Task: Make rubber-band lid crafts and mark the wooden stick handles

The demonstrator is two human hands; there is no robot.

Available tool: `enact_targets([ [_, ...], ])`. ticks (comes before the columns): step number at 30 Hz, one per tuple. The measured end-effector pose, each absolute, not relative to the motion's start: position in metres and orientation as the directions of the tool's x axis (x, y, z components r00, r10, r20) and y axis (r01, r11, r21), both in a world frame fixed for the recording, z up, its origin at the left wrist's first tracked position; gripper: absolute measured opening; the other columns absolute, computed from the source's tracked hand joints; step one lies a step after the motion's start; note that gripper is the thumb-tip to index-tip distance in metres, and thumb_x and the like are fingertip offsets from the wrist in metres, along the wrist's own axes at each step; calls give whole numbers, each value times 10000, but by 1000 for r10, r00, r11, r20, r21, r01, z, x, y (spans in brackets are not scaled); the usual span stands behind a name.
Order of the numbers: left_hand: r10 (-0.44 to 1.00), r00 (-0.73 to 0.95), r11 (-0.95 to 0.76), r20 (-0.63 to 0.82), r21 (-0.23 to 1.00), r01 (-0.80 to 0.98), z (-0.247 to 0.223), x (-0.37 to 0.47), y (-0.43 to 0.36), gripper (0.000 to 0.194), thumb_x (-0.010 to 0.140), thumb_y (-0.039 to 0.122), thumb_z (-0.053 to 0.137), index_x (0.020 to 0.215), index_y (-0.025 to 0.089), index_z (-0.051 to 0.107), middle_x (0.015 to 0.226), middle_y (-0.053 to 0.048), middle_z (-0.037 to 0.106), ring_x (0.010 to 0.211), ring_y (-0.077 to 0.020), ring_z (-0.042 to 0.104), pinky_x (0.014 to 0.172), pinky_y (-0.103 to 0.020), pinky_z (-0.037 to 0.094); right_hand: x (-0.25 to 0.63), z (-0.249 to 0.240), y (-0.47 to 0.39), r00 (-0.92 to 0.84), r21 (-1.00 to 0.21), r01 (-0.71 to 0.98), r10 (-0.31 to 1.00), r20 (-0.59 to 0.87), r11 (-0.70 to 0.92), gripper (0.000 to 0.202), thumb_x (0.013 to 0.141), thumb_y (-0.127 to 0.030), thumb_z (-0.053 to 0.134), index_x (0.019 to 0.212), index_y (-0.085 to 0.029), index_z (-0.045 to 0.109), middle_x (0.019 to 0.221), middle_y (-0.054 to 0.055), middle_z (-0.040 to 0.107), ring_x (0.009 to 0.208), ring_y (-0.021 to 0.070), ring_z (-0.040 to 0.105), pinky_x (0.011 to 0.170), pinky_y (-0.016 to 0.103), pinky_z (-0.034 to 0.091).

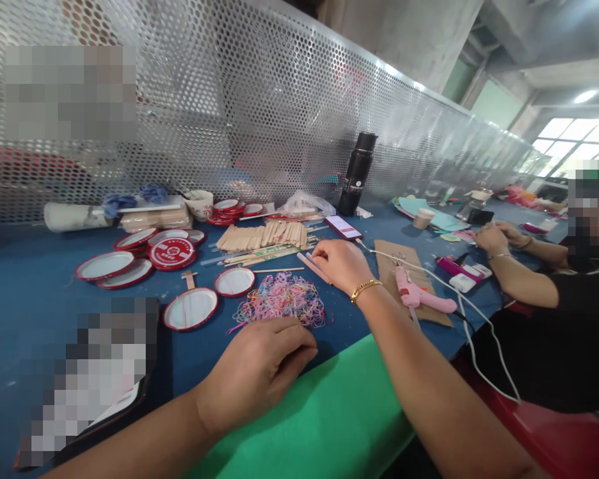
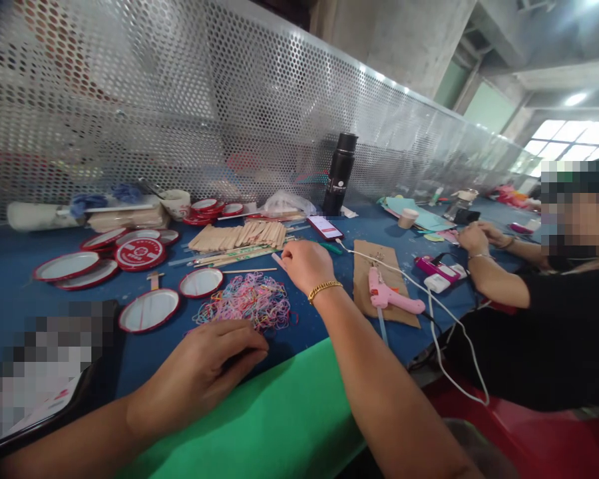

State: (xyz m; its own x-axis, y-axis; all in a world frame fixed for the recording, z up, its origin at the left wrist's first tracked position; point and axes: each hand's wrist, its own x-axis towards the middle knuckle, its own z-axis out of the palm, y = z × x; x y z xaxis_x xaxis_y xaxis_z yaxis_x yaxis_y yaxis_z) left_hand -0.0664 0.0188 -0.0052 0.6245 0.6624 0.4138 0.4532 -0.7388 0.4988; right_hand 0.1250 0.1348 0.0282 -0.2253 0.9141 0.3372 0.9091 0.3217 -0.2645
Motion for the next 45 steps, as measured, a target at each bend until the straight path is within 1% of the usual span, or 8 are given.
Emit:
enact_targets([
  [14, 669, 640, -728, 377, 506, 463, -6, -68, 20, 180, 1002, 208, 542, 886, 210, 679, 814, -8, 703, 719, -151, 646, 652, -266, 468, 107, 15, 142, -187, -116, 972, 970, 153, 206, 173, 896, -259, 654, 865, -144, 780, 924, 156, 786, 899, 268, 736, 748, 321, 517],
  [18, 672, 642, -725, 370, 505, 468, -5, -67, 20, 180, 1000, 201, 546, 878, 210, 678, 829, -9, 712, 725, -152, 651, 653, -268, 475, 108, 13, 143, -153, -175, 967, 972, 180, 184, 128, 827, -210, 669, 870, -127, 757, 941, 181, 771, 914, 291, 726, 756, 344, 516],
  [23, 670, 623, -734, 404, 491, 470, -7, -67, 21, 134, 1007, 212, 544, 951, 230, 665, 872, -2, 707, 778, -156, 666, 691, -280, 511, 116, 10, 145, -130, -356, 909, 958, 257, 219, 116, 868, -242, 622, 881, -147, 686, 932, 139, 749, 865, 248, 698, 748, 336, 504],
  [27, 710, 387, -686, 588, 454, 568, -12, -68, 23, 210, 998, 233, 569, 1207, 248, 578, 1056, -45, 663, 913, -190, 653, 797, -345, 553, 120, 17, 142, -231, -522, 778, 931, 281, 351, 96, 932, -249, 591, 963, -180, 651, 952, 49, 748, 833, 150, 687, 738, 258, 509],
  [30, 709, 167, -599, 685, 460, 656, -14, -69, 24, 398, 969, 258, 613, 1344, 235, 482, 1246, -111, 568, 1062, -244, 613, 835, -397, 571, 126, 27, 134, -379, -732, 511, 882, 278, 451, 84, 899, -268, 653, 932, -197, 682, 943, 26, 745, 851, 135, 689, 757, 250, 520],
  [35, 696, 64, -513, 715, 433, 741, -14, -69, 26, 485, 968, 275, 611, 1407, 189, 423, 1351, -169, 497, 1258, -325, 521, 908, -465, 552, 136, 39, 120, -635, -939, 97, 747, 198, 331, 161, 765, -298, 790, 856, -177, 737, 738, -8, 688, 619, 91, 582, 588, 224, 459],
  [40, 760, 193, -536, 621, 430, 726, -11, -72, 27, 125, 1033, 264, 483, 1099, 206, 572, 1048, -70, 644, 1011, -244, 616, 858, -392, 515, 133, 40, 117, -655, -946, -19, 711, 256, 322, 162, 751, -301, 803, 835, -175, 748, 584, -55, 597, 521, 67, 454, 486, 196, 348],
  [45, 834, 247, -496, 493, 474, 728, -11, -72, 26, 302, 1051, 344, 413, 778, 233, 479, 754, -5, 576, 714, -204, 570, 638, -327, 432, 123, 35, 118, -594, -948, -152, 741, 314, 280, 189, 741, -340, 808, 704, -181, 713, 752, -16, 674, 554, 67, 500, 504, 211, 402],
])
